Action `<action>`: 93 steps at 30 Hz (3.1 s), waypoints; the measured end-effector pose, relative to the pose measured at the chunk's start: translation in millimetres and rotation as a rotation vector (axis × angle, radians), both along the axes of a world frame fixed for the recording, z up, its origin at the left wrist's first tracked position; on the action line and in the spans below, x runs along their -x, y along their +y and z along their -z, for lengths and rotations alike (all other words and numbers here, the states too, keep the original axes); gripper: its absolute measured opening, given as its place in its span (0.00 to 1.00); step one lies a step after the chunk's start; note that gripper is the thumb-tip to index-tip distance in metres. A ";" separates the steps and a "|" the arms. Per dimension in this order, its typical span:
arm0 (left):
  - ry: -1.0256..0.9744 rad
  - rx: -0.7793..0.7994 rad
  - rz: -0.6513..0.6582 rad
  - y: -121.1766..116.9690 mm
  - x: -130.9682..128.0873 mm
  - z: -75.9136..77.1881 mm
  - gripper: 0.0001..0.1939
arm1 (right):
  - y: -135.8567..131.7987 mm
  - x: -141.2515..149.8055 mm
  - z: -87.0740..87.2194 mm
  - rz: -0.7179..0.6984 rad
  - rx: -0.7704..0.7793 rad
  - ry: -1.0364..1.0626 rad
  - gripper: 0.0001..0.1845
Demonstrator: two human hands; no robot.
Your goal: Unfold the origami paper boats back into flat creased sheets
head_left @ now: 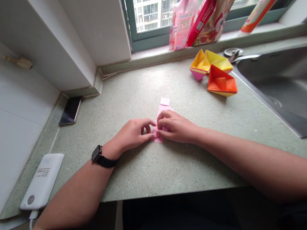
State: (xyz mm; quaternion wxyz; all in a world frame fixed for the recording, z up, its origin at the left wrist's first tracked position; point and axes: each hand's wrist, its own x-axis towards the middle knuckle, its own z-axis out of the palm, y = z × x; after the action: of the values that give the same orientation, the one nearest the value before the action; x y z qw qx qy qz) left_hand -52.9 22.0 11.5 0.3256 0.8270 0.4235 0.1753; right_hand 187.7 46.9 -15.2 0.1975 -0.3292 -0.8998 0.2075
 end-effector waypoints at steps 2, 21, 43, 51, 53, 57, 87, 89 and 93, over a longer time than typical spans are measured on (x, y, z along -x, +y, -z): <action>-0.003 0.019 -0.003 1.0 1.4 0.7 0.12 | -0.6 1.0 -0.4 0.004 0.001 -0.014 0.07; 0.020 0.033 -0.002 3.7 0.8 2.2 0.12 | -4.2 5.3 -1.3 0.054 -0.008 -0.011 0.09; 0.032 0.039 0.015 5.0 -0.3 1.0 0.11 | -1.8 3.4 -0.6 0.033 0.012 -0.005 0.08; 0.041 0.041 0.002 5.3 -0.9 0.1 0.11 | -2.8 4.1 -1.0 0.043 0.044 0.012 0.08; 0.043 0.038 0.005 5.7 -0.7 0.5 0.11 | -3.3 4.7 -1.9 0.047 0.043 0.007 0.08; 0.042 0.034 0.009 6.4 -0.5 1.5 0.11 | -3.9 5.7 -2.6 0.057 0.039 -0.001 0.09; -0.033 -0.077 0.158 8.7 1.1 9.1 0.06 | 0.3 2.8 4.4 0.057 -0.016 0.038 0.11; -0.033 -0.059 0.152 8.6 0.8 8.0 0.07 | 3.4 0.9 5.8 0.049 -0.017 0.045 0.10; -0.033 -0.040 0.143 8.2 1.0 7.1 0.06 | 9.7 -3.4 5.5 0.028 0.006 0.059 0.07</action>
State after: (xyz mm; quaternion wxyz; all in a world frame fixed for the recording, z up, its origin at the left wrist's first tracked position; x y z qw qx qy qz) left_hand -54.0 30.2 4.3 0.3277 0.8586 0.3542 0.1733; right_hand 191.2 56.6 -20.8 0.2260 -0.3361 -0.8882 0.2169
